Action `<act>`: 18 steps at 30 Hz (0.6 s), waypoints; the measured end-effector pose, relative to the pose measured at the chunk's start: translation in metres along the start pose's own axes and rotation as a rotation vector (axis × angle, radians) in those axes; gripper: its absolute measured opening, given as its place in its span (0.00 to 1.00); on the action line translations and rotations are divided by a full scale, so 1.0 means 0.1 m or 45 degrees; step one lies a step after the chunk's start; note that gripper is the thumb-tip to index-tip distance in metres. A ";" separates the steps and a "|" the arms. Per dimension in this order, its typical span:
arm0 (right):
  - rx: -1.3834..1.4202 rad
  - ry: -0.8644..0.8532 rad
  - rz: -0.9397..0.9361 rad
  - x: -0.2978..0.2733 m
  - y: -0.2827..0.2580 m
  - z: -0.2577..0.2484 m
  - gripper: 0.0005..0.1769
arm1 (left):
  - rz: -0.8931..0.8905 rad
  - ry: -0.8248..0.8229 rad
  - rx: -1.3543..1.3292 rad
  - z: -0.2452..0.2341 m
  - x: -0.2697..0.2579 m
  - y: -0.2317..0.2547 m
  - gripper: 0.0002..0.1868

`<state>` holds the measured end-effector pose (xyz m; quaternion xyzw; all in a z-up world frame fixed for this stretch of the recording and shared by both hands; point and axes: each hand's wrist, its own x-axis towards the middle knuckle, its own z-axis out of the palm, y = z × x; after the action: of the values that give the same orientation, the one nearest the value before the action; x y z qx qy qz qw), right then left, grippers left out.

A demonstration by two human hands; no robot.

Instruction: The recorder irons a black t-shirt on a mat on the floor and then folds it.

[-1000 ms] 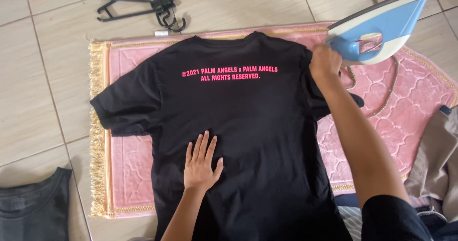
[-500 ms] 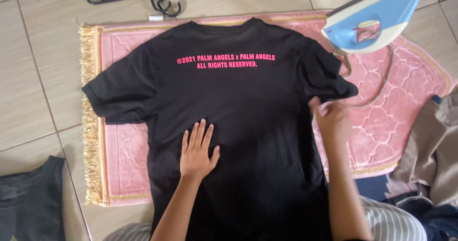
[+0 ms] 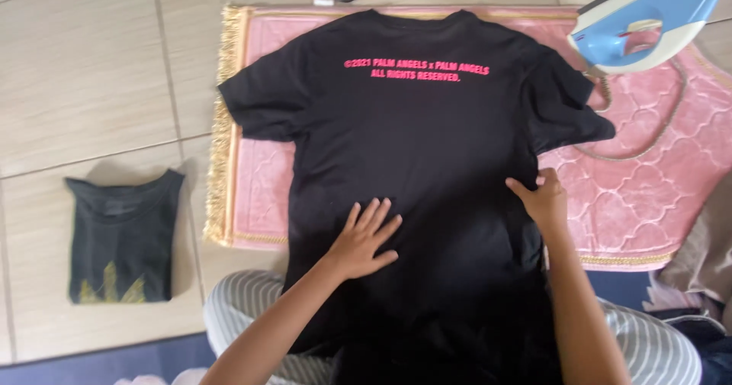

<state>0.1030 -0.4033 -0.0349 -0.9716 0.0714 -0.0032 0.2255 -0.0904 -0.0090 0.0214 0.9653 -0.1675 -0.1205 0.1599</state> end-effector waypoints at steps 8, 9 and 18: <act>-0.211 0.061 -0.163 -0.29 -0.08 -0.37 0.39 | -0.216 -0.564 -0.703 -0.65 -0.49 0.29 0.35; -0.210 0.057 -0.172 -0.35 -0.42 -0.44 0.39 | -0.224 -0.559 -0.707 -0.81 -0.44 0.20 0.35; -0.106 -0.367 -1.448 -0.98 -2.05 0.08 0.42 | -0.541 -0.475 0.104 -0.32 -0.75 -0.02 0.43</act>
<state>0.0343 -0.2038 0.0510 -0.8561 -0.4922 0.0115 0.1574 -0.1494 0.0280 0.0634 0.9456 0.0071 -0.3200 0.0583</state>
